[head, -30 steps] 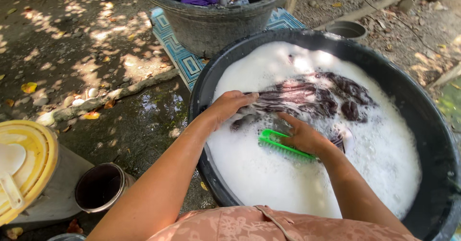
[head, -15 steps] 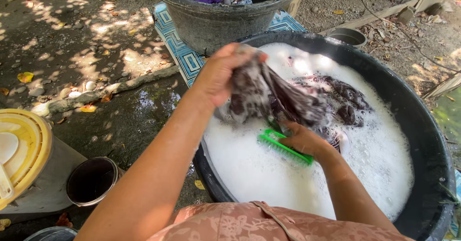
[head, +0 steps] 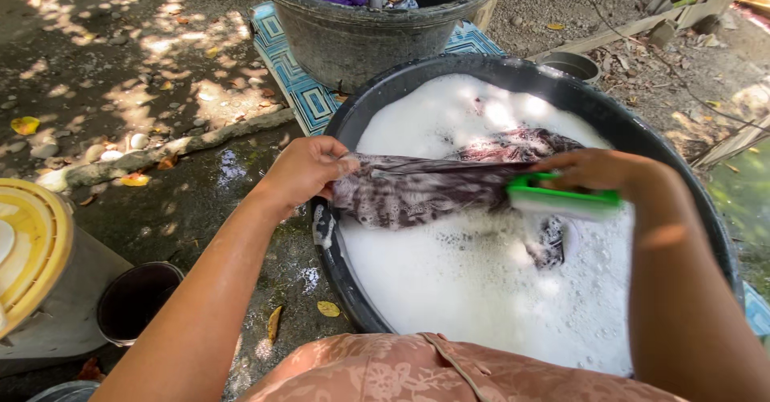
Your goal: The person washes clothes in a basin of soapy water by hand and using a green brush to scrub the fabric.
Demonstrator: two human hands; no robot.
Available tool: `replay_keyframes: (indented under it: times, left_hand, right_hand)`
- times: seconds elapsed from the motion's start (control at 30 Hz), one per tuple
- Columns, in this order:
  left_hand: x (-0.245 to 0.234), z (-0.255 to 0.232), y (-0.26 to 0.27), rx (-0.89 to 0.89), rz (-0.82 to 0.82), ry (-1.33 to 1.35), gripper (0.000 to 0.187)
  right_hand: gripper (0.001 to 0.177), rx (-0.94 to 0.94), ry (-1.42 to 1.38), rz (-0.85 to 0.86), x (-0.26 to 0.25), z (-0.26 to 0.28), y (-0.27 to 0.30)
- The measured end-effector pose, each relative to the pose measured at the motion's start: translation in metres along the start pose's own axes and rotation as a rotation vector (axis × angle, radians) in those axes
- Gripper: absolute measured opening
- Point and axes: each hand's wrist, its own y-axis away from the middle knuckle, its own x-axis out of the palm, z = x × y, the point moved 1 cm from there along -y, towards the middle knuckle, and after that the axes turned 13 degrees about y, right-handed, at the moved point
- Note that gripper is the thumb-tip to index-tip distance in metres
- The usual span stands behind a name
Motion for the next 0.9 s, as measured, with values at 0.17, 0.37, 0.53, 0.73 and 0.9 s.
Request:
replay_keyframes:
  times: [0.17, 0.37, 0.53, 0.73, 0.9]
  left_hand:
    - [-0.003, 0.018, -0.017, 0.231, -0.287, 0.005, 0.026]
    - [0.007, 0.02, -0.002, 0.299, -0.627, -0.326, 0.037]
    - [0.01, 0.022, -0.001, 0.339, -0.647, -0.416, 0.035]
    - [0.015, 0.015, -0.001, 0.485, -0.584, -0.493, 0.034]
    - [0.015, 0.017, -0.002, 0.468, -0.608, -0.477, 0.04]
  right_hand:
    - [0.051, -0.351, -0.916, 0.038, 0.027, 0.04, -0.041]
    - [0.059, -0.593, -1.56, 0.058, 0.065, 0.098, -0.035]
    - [0.058, -0.53, -1.713, 0.189, 0.069, 0.063, -0.015]
    - [0.056, -0.462, -0.767, 0.346, 0.034, 0.002, 0.008]
    - [0.045, -0.117, -0.422, 0.155, 0.001, -0.011, 0.013]
